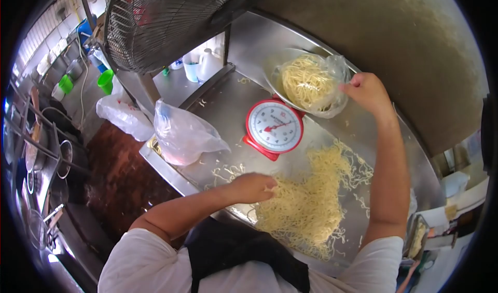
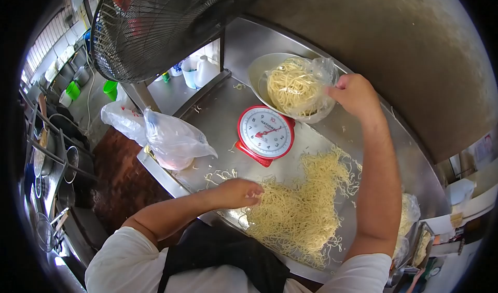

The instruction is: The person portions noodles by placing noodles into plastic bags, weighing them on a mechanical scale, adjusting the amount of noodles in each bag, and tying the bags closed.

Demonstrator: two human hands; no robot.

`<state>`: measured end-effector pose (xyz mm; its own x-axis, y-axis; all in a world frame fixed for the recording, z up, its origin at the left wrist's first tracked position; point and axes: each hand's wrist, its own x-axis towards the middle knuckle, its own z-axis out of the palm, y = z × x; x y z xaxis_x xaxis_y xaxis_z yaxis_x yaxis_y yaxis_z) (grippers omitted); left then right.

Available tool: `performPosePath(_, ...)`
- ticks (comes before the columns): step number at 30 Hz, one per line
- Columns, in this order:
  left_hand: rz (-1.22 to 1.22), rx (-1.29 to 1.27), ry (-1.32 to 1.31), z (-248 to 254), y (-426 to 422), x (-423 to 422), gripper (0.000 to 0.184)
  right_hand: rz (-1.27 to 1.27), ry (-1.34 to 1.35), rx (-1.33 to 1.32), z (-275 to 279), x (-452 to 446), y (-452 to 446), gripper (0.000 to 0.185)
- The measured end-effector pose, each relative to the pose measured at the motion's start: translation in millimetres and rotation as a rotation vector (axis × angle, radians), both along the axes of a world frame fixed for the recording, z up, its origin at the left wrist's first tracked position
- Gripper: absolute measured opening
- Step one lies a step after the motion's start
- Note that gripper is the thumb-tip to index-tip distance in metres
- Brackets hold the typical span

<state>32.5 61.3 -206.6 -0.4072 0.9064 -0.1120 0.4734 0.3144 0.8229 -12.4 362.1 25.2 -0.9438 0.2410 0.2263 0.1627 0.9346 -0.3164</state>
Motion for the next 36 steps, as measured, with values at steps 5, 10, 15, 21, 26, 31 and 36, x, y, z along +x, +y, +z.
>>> performPosePath(5,0.315,0.534,0.3,113,34,-27,0.024,-0.107,0.212,-0.018,-29,-14,21,0.041)
performPosePath(10,0.432,0.82,0.812,172,92,-71,0.024,-0.105,0.311,0.198,-23,-5,-11,0.039)
performPosePath(15,0.502,0.276,0.838,196,124,-125,0.031,0.004,-0.039,0.088,-14,-4,-34,0.02)
performPosePath(21,0.648,0.427,0.67,206,95,-153,0.027,0.189,0.201,0.177,-31,-10,-38,0.022)
performPosePath(26,0.319,0.755,1.355,201,74,-139,0.015,0.067,0.05,0.336,-11,-18,-55,0.019)
performPosePath(31,0.16,0.075,1.458,203,70,-134,0.005,0.14,0.185,0.303,1,-23,-48,0.019)
performPosePath(36,0.378,0.064,1.241,228,73,-138,0.005,0.104,0.285,0.039,22,-20,-53,0.02)
